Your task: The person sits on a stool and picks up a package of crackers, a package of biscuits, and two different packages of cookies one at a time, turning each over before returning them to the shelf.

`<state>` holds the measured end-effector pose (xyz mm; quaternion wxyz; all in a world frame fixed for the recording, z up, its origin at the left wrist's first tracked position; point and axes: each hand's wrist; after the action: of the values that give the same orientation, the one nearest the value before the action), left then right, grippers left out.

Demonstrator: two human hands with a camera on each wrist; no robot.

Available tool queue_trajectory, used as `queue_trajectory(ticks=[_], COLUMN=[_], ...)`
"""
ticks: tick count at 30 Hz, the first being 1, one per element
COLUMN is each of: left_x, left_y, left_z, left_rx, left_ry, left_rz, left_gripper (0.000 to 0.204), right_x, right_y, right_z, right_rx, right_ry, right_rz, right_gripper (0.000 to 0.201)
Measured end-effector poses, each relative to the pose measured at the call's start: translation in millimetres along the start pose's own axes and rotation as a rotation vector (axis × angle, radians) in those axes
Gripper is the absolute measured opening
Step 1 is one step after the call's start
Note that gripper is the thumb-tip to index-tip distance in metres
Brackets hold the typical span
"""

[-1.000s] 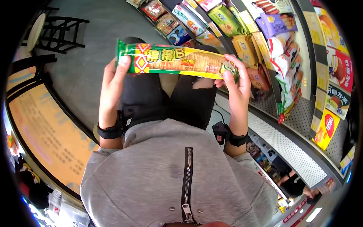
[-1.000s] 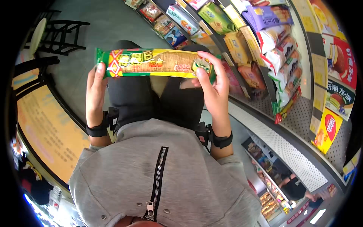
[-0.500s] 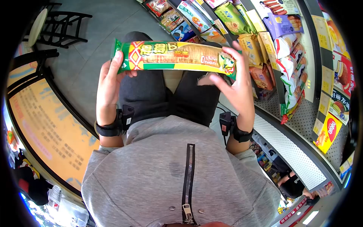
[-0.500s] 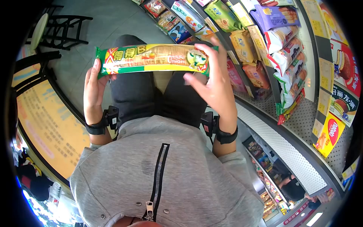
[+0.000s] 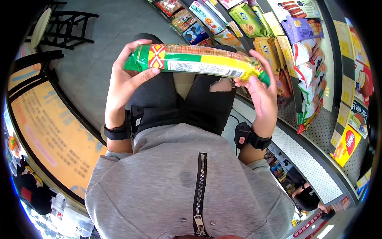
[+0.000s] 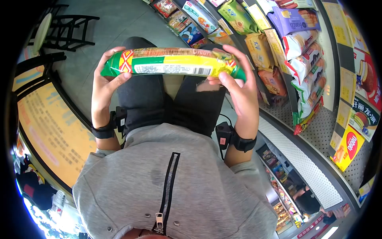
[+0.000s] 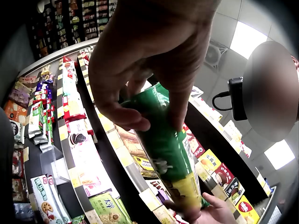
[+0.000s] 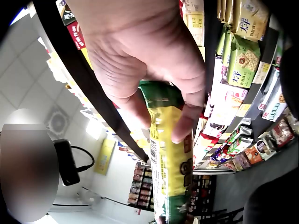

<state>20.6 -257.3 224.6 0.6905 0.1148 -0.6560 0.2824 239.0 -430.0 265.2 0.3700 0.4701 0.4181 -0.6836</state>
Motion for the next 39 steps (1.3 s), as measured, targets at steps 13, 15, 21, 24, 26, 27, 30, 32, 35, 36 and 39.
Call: queue_trajectory(ticks=[13,15,21,24,26,27,30,32,35,36,39], left_x=[-4.8,-3.6,-3.9,-4.8,-2.7,-2.1,-3.3,-2.8,-0.7,-0.6,-1.3], left_y=[0.8,-0.8,1.0,4.4,3.9,2.8,0.0,-3.1,-5.2,-6.0,-5.5], left_z=[3.8,2.5,2.6,1.7,0.9,0.5,0.1,-0.2,-0.2,-0.1,1.2], left_rx=[-0.036,0.009,0.007,-0.05,-0.06,-0.071,-0.07,-0.051,-0.033,-0.03,-0.028], left_ry=[0.108,-0.024,-0.001,-0.034,-0.018,-0.002,0.008,0.027,0.029,0.012,-0.002], left_rz=[-0.39,-0.429,-0.465,-0.547,-0.558,-0.569,-0.464,-0.426,-0.37,-0.35,-0.341], left_gripper=[0.047,0.044,0.045,0.045,0.046,0.046,0.047,0.046,0.044,0.042,0.041], right_x=[12.2,9.0,4.0,1.7,0.2,0.3,2.3,3.8,7.3,8.4,10.5], right_y=[4.1,0.5,-3.6,-5.3,-5.6,-6.2,-10.2,-12.0,-9.1,-8.5,-7.9], right_z=[-1.4,-2.0,-5.8,-7.4,-8.0,-8.3,-9.4,-8.2,-6.4,-5.6,-4.4], right_rx=[0.236,0.221,0.164,0.174,0.19,0.193,0.244,0.268,0.259,0.261,0.251], right_ry=[-0.037,-0.044,-0.043,-0.007,-0.011,-0.012,0.044,0.1,0.133,0.132,0.168], right_rz=[0.236,0.254,0.325,0.322,0.346,0.346,0.304,0.263,0.241,0.241,0.215], right_gripper=[0.029,0.029,0.03,0.03,0.027,0.027,0.025,0.024,0.024,0.024,0.023])
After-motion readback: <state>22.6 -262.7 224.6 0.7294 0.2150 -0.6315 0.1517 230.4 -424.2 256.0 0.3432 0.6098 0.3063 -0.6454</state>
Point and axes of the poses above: each hand's wrist, its own z-axis away from the middle knuckle, its own y-axis out of the back of the hand, x = y × z, and after that the axes turned 12 degrees about -x, right-handed
